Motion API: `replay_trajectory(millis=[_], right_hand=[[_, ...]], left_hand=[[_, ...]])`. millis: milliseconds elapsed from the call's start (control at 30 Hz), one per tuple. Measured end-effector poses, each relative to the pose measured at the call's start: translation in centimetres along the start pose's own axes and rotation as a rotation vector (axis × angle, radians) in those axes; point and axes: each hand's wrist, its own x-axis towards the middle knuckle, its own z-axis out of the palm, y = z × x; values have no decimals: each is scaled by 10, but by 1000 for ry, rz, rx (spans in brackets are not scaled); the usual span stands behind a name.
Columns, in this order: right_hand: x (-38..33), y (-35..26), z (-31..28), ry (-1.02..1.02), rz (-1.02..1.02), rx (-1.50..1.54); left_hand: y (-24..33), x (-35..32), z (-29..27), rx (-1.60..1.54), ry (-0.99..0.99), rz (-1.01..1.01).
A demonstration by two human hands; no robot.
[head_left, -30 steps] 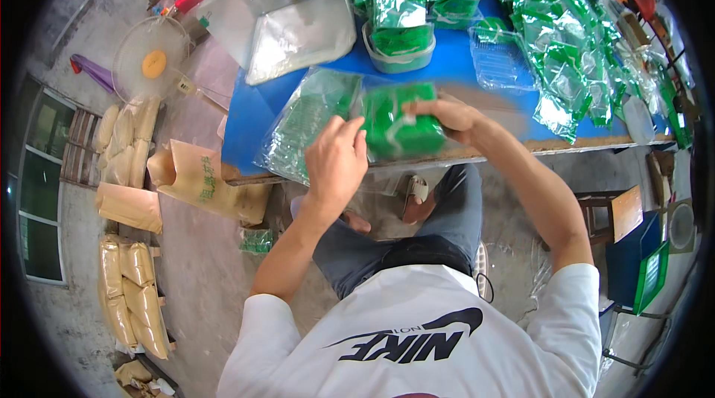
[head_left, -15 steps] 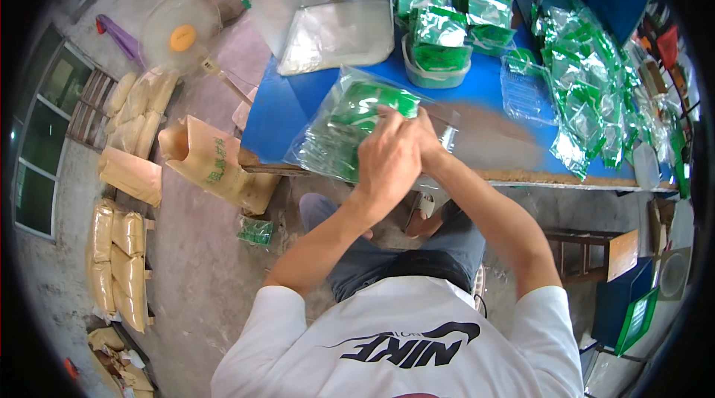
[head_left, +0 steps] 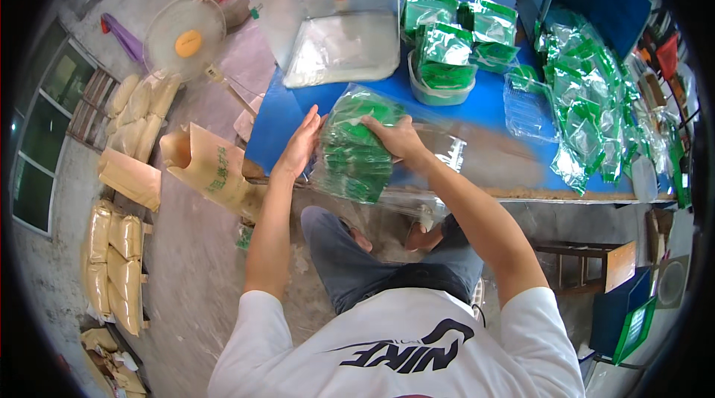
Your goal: The recorder organizes stacks of green plastic bags from a blue crate and packs them into larger clear plastic bags on a work table.
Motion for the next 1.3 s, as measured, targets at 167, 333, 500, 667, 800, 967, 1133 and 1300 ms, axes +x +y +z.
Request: replay_trajectory(millis=[167,333,500,667,800,967,1133,1300], right_hand=[[-61,-14,-18,-82,-10,-1],[-66,8,13,-17,-142,-140],[-101,32,3,-173,-378,103],[-100,22,4,-123,-408,-260],[-69,22,-29,87,-185,-1],[-34,26,-6,24,-7,392],[-56,10,-2,0,-40,685],[-93,30,-41,-311,-33,-180]], left_hand=[[2,-7,12,-61,-108,24],[13,-16,8,-94,-111,31],[24,-3,18,419,-202,67],[36,3,23,890,-170,108],[31,2,20,753,-234,80],[30,-7,23,729,-297,77],[30,-21,14,706,-304,131],[37,-33,25,853,-236,127]])
